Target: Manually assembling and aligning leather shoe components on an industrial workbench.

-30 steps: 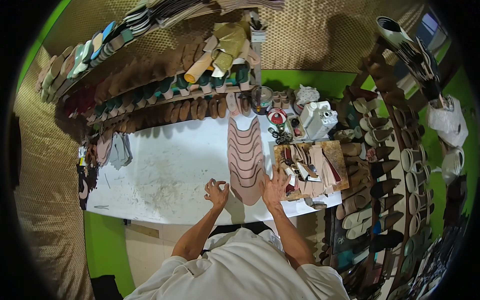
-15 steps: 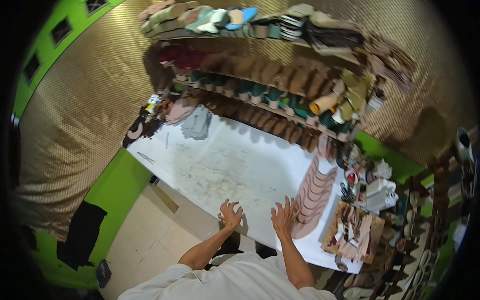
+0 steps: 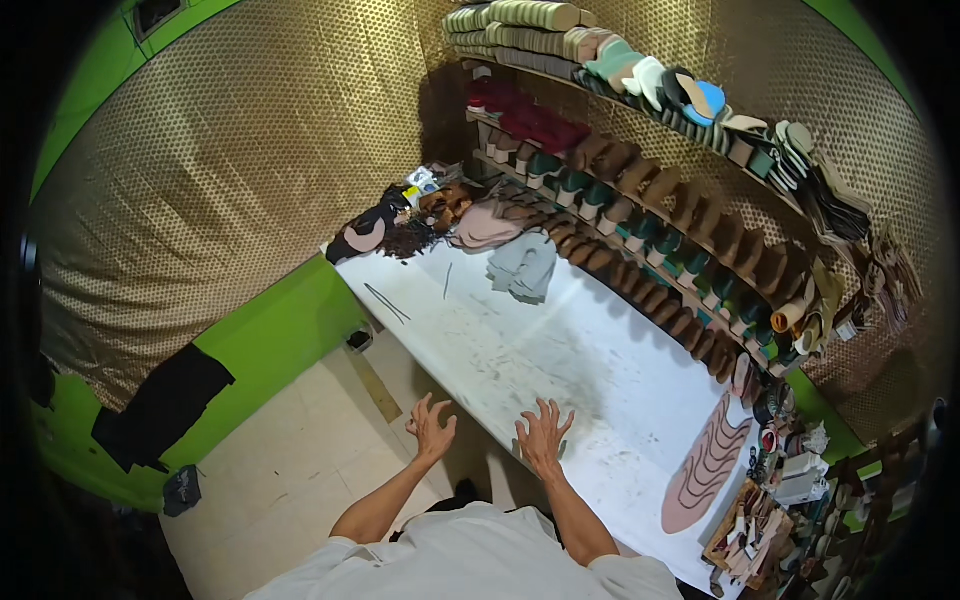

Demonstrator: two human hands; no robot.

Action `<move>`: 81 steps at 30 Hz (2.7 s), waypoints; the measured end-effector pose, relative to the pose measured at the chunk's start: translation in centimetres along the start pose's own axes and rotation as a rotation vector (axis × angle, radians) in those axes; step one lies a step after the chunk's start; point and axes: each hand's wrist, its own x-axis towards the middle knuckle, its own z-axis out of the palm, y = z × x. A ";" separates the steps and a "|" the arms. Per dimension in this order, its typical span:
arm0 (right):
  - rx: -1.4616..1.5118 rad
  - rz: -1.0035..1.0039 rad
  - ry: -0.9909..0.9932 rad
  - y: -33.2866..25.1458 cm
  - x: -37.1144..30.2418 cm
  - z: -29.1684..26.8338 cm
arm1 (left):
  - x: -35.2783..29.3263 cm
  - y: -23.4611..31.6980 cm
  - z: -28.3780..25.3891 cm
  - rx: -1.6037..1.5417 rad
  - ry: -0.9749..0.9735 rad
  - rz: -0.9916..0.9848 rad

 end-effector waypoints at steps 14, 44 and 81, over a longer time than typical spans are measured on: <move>-0.042 -0.054 0.085 -5.8 14.0 8.4 | 14.3 -9.6 -9.2 0.073 -0.005 -0.008; -0.149 0.056 0.182 -6.0 55.8 19.4 | 53.2 -2.9 -1.8 0.289 -0.454 0.632; -0.353 0.065 0.224 -11.8 49.2 2.0 | 60.0 -5.5 2.7 0.130 -0.633 0.640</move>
